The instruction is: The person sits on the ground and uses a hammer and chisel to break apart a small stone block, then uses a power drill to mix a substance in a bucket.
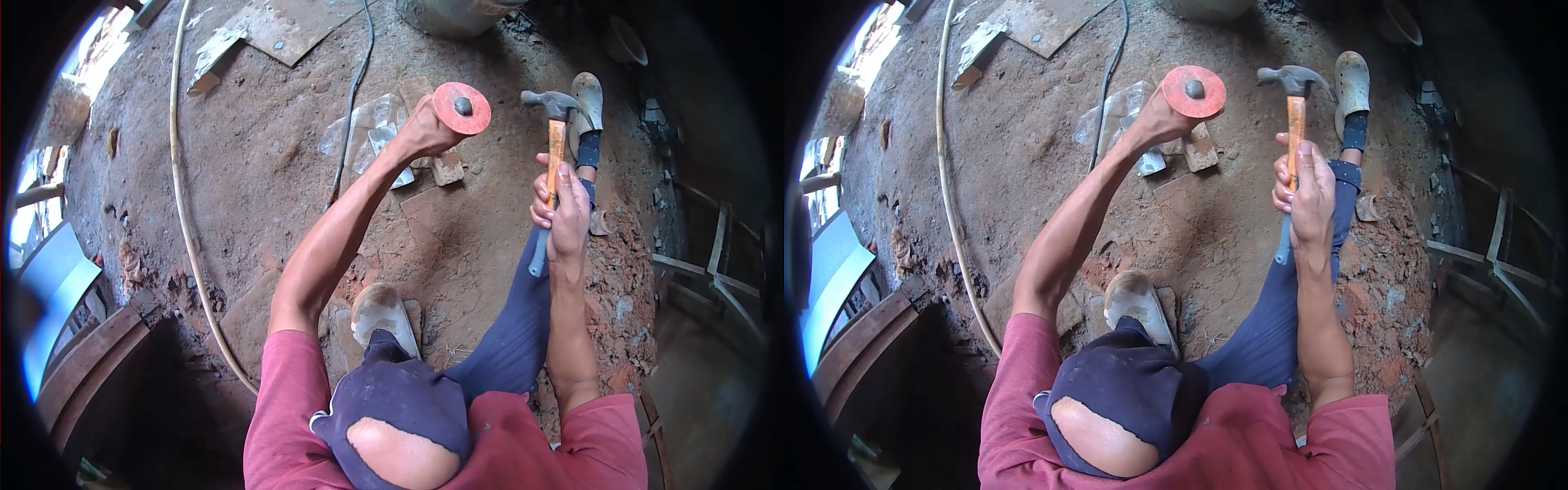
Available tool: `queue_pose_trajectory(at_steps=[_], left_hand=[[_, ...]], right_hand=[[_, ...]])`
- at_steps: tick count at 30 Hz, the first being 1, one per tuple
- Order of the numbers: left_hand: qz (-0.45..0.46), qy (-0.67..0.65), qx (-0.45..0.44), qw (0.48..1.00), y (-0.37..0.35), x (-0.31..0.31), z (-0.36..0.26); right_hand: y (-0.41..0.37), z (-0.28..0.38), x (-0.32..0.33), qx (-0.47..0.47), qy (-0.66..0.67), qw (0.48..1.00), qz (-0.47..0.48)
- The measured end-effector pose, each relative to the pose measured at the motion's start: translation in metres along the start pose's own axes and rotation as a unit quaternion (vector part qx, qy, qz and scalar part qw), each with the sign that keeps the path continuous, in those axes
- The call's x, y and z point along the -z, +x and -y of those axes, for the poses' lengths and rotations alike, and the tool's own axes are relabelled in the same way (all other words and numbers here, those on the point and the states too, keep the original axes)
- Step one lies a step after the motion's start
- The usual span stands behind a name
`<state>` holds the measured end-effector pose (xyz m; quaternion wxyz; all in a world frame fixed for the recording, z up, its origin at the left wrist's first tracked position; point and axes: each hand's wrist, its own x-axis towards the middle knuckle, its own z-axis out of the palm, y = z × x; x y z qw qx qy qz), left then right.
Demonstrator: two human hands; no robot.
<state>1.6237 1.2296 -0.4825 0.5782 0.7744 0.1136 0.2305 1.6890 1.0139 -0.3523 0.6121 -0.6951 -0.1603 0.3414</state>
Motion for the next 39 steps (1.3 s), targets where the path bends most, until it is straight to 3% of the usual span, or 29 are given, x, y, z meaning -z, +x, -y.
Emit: queue_pose_trajectory(at_steps=[1, 6, 8, 9, 11, 14, 15, 16, 17, 18, 20, 22, 24, 25, 27, 28, 30, 32, 34, 36, 39], left_hand=[[-0.061, -0.022, -0.056, 0.996, 0.0, -0.005, 0.0], [-0.061, -0.001, -0.075, 0.995, -0.006, -0.001, 0.0], [-0.044, -0.006, -0.081, 0.996, -0.004, 0.001, -0.002], [-0.014, -0.001, -0.066, 0.998, -0.003, 0.003, -0.004], [0.012, -0.039, 0.004, 0.999, -0.002, 0.004, -0.009], [0.012, 0.015, -0.025, 0.999, -0.007, 0.003, 0.001], [-0.026, 0.021, -0.072, 0.997, -0.007, 0.0, 0.005], [-0.025, 0.02, -0.073, 0.997, -0.006, -0.001, 0.005], [0.002, 0.01, -0.049, 0.999, -0.005, 0.001, 0.005], [0.03, -0.001, -0.024, 0.999, -0.004, 0.002, 0.004], [0.03, -0.003, -0.024, 0.999, -0.005, 0.007, -0.008], [0.03, -0.004, -0.02, 0.999, -0.008, 0.013, -0.012], [0.045, 0.034, -0.025, 0.998, -0.011, 0.009, -0.006], [-0.019, 0.037, -0.109, 0.993, -0.01, 0.004, -0.001], [0.012, 0.039, -0.095, 0.995, -0.008, 0.002, 0.011], [0.039, 0.041, -0.08, 0.995, -0.006, 0.003, 0.011], [0.008, 0.027, -0.122, 0.992, -0.005, 0.004, 0.001], [-0.019, 0.014, -0.161, 0.987, -0.006, 0.008, -0.005], [0.104, -0.012, 0.008, 0.994, -0.011, 0.01, -0.009], [0.108, 0.0, 0.006, 0.994, -0.007, 0.013, -0.007], [0.078, 0.015, -0.028, 0.996, -0.006, 0.008, 0.003]], right_hand=[[-0.006, 0.013, -0.006, -0.011, -0.033, 0.999, 0.01], [-0.029, 0.034, -0.041, 0.097, -0.066, 0.993, 0.004], [-0.019, 0.017, -0.041, 0.102, -0.252, 0.962, 0.028], [-0.014, 0.011, -0.037, 0.06, -0.276, 0.958, 0.056], [-0.02, 0.024, -0.037, 0.05, -0.239, 0.968, 0.055], [-0.028, 0.051, -0.049, 0.075, -0.167, 0.982, 0.04], [-0.028, 0.053, -0.052, 0.152, -0.122, 0.981, 0.005], [-0.028, 0.054, -0.053, 0.229, -0.075, 0.97, -0.03], [-0.022, 0.033, -0.047, 0.245, -0.06, 0.968, -0.015], [-0.014, 0.016, -0.037, 0.247, -0.059, 0.967, -0.016], [-0.004, -0.002, -0.029, 0.113, -0.337, 0.933, 0.059], [-0.01, 0.023, -0.029, 0.075, -0.324, 0.942, 0.035], [-0.025, 0.056, -0.044, 0.091, -0.192, 0.977, 0.005], [-0.025, 0.054, -0.048, 0.091, -0.192, 0.977, 0.004], [-0.023, 0.044, -0.05, 0.281, -0.095, 0.954, -0.045], [-0.011, 0.01, -0.042, 0.302, -0.138, 0.942, -0.039], [-0.002, -0.009, -0.025, 0.132, -0.374, 0.916, 0.062], [-0.003, -0.005, -0.022, 0.1, -0.346, 0.932, 0.044], [-0.012, 0.009, -0.025, 0.06, -0.32, 0.945, 0.029], [-0.021, 0.062, -0.04, 0.032, -0.193, 0.98, 0.019], [-0.036, 0.112, -0.055, 0.286, -0.038, 0.956, -0.057]])
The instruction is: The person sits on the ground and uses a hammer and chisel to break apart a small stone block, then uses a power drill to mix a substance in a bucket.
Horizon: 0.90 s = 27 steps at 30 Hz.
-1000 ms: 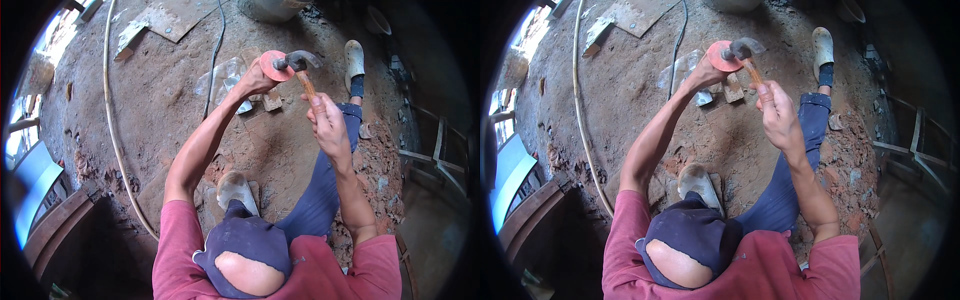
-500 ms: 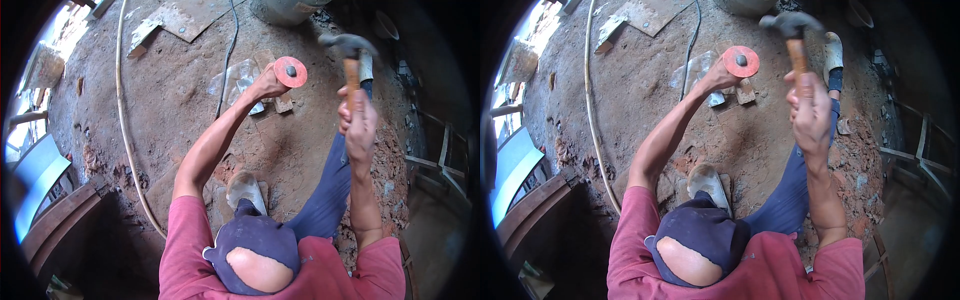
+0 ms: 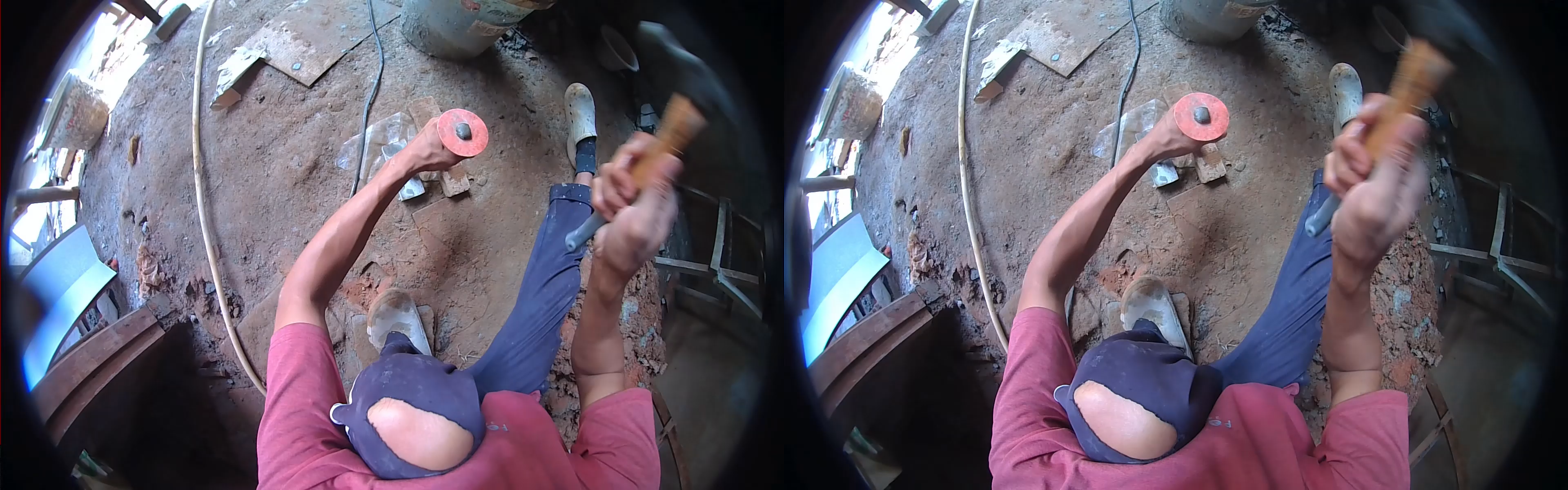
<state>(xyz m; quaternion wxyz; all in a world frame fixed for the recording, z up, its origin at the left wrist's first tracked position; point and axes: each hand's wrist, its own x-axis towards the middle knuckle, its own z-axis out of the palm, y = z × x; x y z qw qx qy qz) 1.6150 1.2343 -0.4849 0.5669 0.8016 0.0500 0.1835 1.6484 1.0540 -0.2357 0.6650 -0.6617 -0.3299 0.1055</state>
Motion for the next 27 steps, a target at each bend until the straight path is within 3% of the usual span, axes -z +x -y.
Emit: queue_pose_trajectory(at_steps=[1, 3, 4, 5, 6, 7, 9, 10, 11, 13, 14, 16, 17, 18, 19, 21, 22, 23, 24, 25, 26, 27], left_hand=[[0.0, -0.001, 0.0, 1.0, 0.0, -0.002, 0.003], [0.005, 0.017, -0.028, 0.999, 0.0, 0.001, 0.004], [0.002, 0.021, -0.029, 0.999, 0.0, 0.004, -0.001], [0.004, -0.011, -0.016, 1.0, -0.001, 0.005, -0.009], [0.007, -0.041, -0.004, 0.999, 0.0, 0.006, -0.015], [0.015, -0.041, -0.003, 0.999, -0.003, 0.001, -0.011], [-0.015, -0.052, 0.008, 0.999, 0.002, -0.003, 0.009], [0.013, 0.033, -0.036, 0.999, 0.004, -0.002, 0.013], [-0.007, 0.001, -0.043, 0.999, 0.004, -0.003, 0.012], [-0.055, -0.045, -0.046, 0.996, 0.001, -0.004, 0.009], [-0.055, -0.047, -0.045, 0.996, 0.001, -0.006, 0.008], [-0.013, -0.006, -0.033, 0.999, 0.003, -0.002, 0.004], [-0.017, -0.002, -0.036, 0.999, 0.006, 0.003, 0.002], [-0.01, -0.021, -0.026, 0.999, 0.005, 0.001, -0.001], [0.003, -0.04, -0.017, 0.999, 0.003, -0.001, -0.003], [-0.074, -0.017, -0.132, 0.988, 0.002, -0.008, 0.009], [-0.017, 0.005, -0.043, 0.999, 0.004, -0.002, 0.003], [0.046, 0.024, 0.05, 0.997, 0.003, 0.001, -0.002], [0.002, 0.001, -0.011, 1.0, 0.003, -0.002, 0.003], [0.001, 0.003, -0.016, 1.0, 0.005, 0.001, 0.001], [-0.001, 0.008, -0.015, 1.0, 0.001, 0.0, -0.002], [-0.005, 0.014, -0.016, 1.0, 0.001, 0.001, -0.005]], right_hand=[[0.001, 0.011, -0.005, 0.069, 0.045, 0.995, -0.052], [-0.011, -0.026, -0.01, 0.155, 0.141, 0.976, -0.057], [-0.029, -0.072, -0.002, 0.108, 0.015, 0.993, -0.039], [-0.034, -0.097, 0.013, 0.141, -0.38, 0.905, 0.126], [-0.034, -0.119, 0.018, -0.042, -0.405, 0.888, 0.213], [-0.037, -0.113, 0.018, -0.047, -0.402, 0.89, 0.208], [-0.017, -0.084, 0.014, -0.147, -0.281, 0.932, 0.178], [-0.013, -0.055, 0.011, -0.155, -0.184, 0.959, 0.15], [0.005, -0.025, 0.003, -0.144, -0.085, 0.979, 0.12], [0.029, 0.013, 0.004, -0.038, 0.157, 0.986, 0.039], [0.023, 0.01, -0.001, -0.039, 0.155, 0.986, 0.038], [0.001, -0.012, -0.014, 0.168, 0.131, 0.975, -0.058], [-0.021, -0.077, -0.003, 0.176, -0.087, 0.98, -0.024], [-0.032, -0.085, 0.0, 0.05, -0.404, 0.898, 0.168], [-0.035, -0.101, 0.002, -0.099, -0.429, 0.876, 0.198], [-0.019, -0.093, 0.011, -0.145, -0.342, 0.908, 0.192], [-0.012, -0.064, 0.001, -0.148, -0.322, 0.927, 0.123], [0.001, -0.034, -0.004, -0.171, -0.169, 0.965, 0.104], [0.013, -0.007, -0.011, -0.065, -0.101, 0.992, 0.037], [0.026, 0.02, -0.018, -0.001, -0.002, 0.999, -0.047], [0.022, 0.015, -0.016, -0.002, -0.005, 0.999, -0.049], [0.014, 0.0, -0.013, 0.059, 0.031, 0.997, -0.036]])
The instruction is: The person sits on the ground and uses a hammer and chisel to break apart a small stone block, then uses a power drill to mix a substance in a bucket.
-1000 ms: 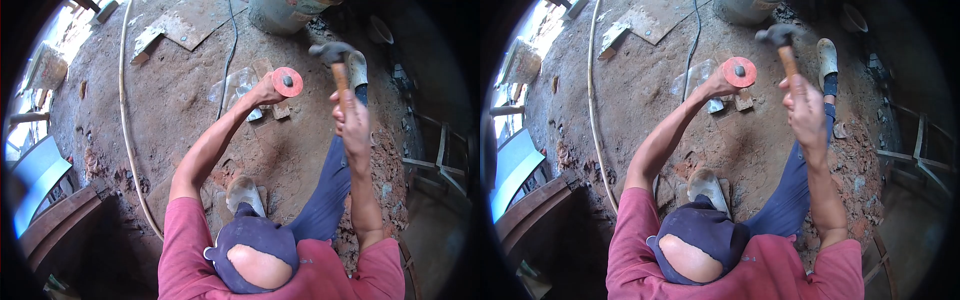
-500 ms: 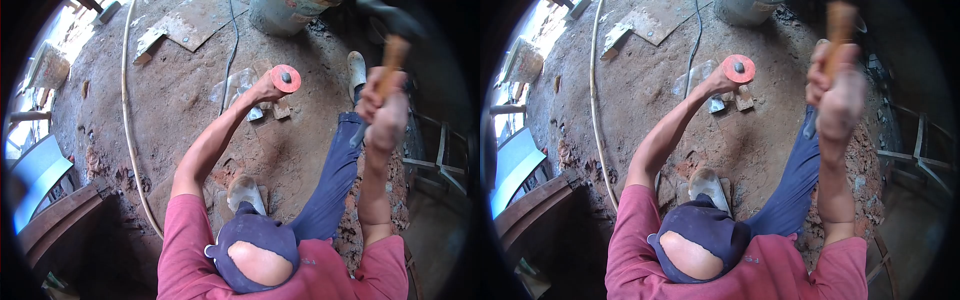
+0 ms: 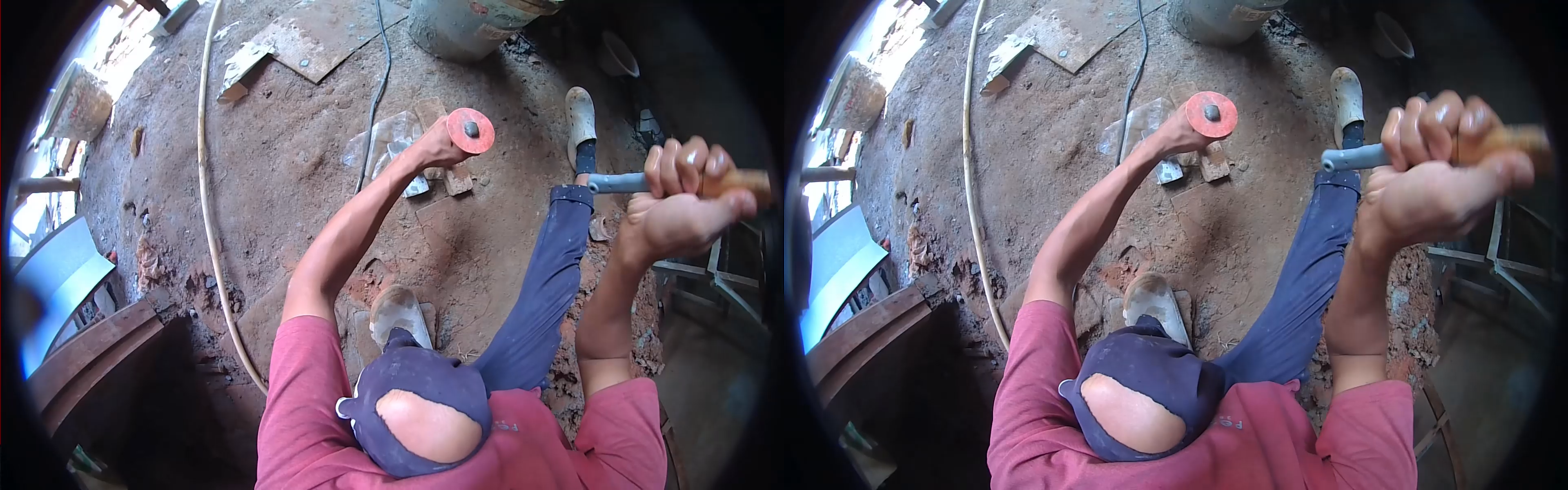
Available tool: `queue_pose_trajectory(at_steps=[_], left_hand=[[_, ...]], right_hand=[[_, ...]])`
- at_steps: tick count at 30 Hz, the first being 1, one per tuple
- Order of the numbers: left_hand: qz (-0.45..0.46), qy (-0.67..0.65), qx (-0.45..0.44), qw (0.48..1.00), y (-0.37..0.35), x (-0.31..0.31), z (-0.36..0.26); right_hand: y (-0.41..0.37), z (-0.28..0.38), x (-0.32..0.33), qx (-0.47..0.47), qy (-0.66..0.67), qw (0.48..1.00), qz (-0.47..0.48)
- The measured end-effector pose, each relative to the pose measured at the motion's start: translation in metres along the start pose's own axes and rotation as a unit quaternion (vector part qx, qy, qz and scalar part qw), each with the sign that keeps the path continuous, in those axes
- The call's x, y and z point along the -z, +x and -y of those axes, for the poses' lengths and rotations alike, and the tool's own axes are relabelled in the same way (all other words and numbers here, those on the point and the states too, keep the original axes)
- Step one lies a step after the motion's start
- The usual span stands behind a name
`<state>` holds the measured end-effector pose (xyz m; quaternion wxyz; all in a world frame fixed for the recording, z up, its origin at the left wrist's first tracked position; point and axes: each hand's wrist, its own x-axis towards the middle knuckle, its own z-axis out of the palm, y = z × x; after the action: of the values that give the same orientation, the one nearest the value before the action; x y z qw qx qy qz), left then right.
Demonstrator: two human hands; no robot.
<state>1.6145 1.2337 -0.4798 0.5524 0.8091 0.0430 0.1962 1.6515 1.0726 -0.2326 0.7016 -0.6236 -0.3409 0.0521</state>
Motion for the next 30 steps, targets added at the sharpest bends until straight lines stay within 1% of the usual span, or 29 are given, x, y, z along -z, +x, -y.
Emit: queue_pose_trajectory(at_steps=[2, 3, 4, 5, 6, 7, 8, 9, 10, 11, 12, 13, 14, 15, 16, 17, 18, 19, 20, 21, 22, 23, 24, 25, 26, 27, 28, 29, 30], left_hand=[[-0.016, -0.019, -0.002, 1.0, 0.004, -0.004, 0.01], [-0.02, -0.036, -0.031, 0.999, 0.007, -0.005, 0.013], [-0.019, -0.054, -0.058, 0.997, 0.006, -0.005, 0.011], [0.009, -0.022, -0.027, 0.999, 0.006, -0.006, 0.011], [-0.005, -0.011, -0.038, 0.999, 0.019, 0.007, 0.014], [-0.024, -0.002, -0.06, 0.998, 0.022, 0.002, 0.024], [-0.034, -0.006, -0.067, 0.997, 0.008, -0.016, 0.029], [-0.003, -0.04, -0.004, 0.999, 0.006, -0.01, 0.022], [-0.004, -0.037, -0.009, 0.999, 0.011, -0.004, 0.018], [-0.007, -0.035, -0.012, 0.999, 0.009, -0.003, 0.014], [-0.01, -0.036, -0.011, 0.999, 0.004, -0.005, 0.012], [-0.013, -0.037, -0.009, 0.999, 0.001, -0.006, 0.011], [-0.016, -0.033, -0.014, 0.999, 0.002, -0.005, 0.011], [-0.018, -0.028, -0.019, 0.999, 0.003, -0.004, 0.012], [-0.018, -0.029, -0.018, 0.999, 0.001, -0.011, 0.014], [-0.029, -0.069, -0.047, 0.996, -0.003, -0.017, 0.016], [-0.04, -0.103, -0.083, 0.99, 0.004, -0.014, 0.022], [-0.049, -0.09, -0.095, 0.99, 0.019, 0.004, 0.023], [-0.028, -0.079, -0.067, 0.994, 0.015, -0.001, 0.02], [-0.007, -0.07, -0.033, 0.997, 0.005, -0.009, 0.018], [0.008, -0.048, -0.012, 0.999, 0.007, -0.005, 0.018], [-0.019, -0.051, -0.034, 0.998, 0.005, -0.006, 0.018], [-0.019, -0.053, -0.034, 0.998, 0.007, -0.005, 0.017], [-0.008, -0.036, -0.032, 0.999, 0.007, -0.005, 0.015], [0.003, -0.017, -0.03, 0.999, 0.006, -0.003, 0.014], [-0.005, -0.036, -0.02, 0.999, 0.006, -0.003, 0.013], [-0.007, -0.033, -0.021, 0.999, 0.009, -0.003, 0.015], [-0.004, -0.051, -0.033, 0.998, 0.011, -0.007, 0.02], [0.007, -0.07, -0.045, 0.996, 0.011, -0.012, 0.024]], right_hand=[[-0.023, -0.04, 0.007, 0.123, 0.084, 0.989, 0.028], [-0.043, -0.069, 0.014, 0.053, -0.186, 0.973, 0.126], [-0.058, -0.079, 0.011, -0.023, -0.441, 0.873, 0.209], [-0.061, -0.08, 0.019, -0.028, -0.442, 0.874, 0.202], [-0.041, -0.083, 0.024, -0.076, -0.397, 0.892, 0.203], [-0.032, -0.074, 0.027, -0.144, -0.356, 0.901, 0.2], [-0.013, -0.042, 0.02, -0.229, -0.287, 0.919, 0.147], [0.001, -0.009, 0.006, -0.176, -0.162, 0.967, 0.094], [0.021, 0.013, 0.0, -0.097, -0.031, 0.994, 0.037], [0.041, 0.025, 0.018, -0.035, 0.123, 0.988, 0.091], [0.049, 0.032, 0.025, 0.039, 0.201, 0.975, 0.084], [0.036, 0.022, 0.023, 0.119, 0.183, 0.972, 0.084], [0.012, -0.006, 0.02, 0.203, 0.167, 0.961, 0.084], [-0.015, -0.075, 0.019, 0.363, -0.179, 0.914, -0.009], [-0.031, -0.09, 0.026, 0.362, -0.179, 0.915, -0.008], [-0.047, -0.094, 0.031, 0.143, -0.33, 0.926, 0.113], [-0.05, -0.098, 0.033, -0.081, -0.449, 0.862, 0.222], [-0.031, -0.086, 0.023, -0.123, -0.41, 0.883, 0.191], [-0.024, -0.053, 0.023, -0.196, -0.379, 0.89, 0.159], [-0.007, -0.02, 0.017, -0.175, -0.257, 0.942, 0.123], [0.014, 0.007, 0.005, -0.129, -0.118, 0.984, 0.011], [0.045, 0.03, 0.02, -0.059, 0.022, 0.997, 0.056], [0.066, 0.043, 0.04, 0.009, 0.158, 0.982, 0.099], [0.057, 0.037, 0.038, 0.005, 0.155, 0.983, 0.1], [0.037, 0.022, 0.03, 0.109, 0.164, 0.976, 0.094], [0.009, 0.001, 0.017, 0.215, 0.174, 0.957, 0.088], [-0.045, -0.034, -0.022, 0.052, -0.049, 0.995, -0.065], [-0.057, -0.079, 0.005, -0.03, -0.286, 0.953, 0.099], [-0.062, -0.106, 0.029, -0.113, -0.498, 0.823, 0.249]])
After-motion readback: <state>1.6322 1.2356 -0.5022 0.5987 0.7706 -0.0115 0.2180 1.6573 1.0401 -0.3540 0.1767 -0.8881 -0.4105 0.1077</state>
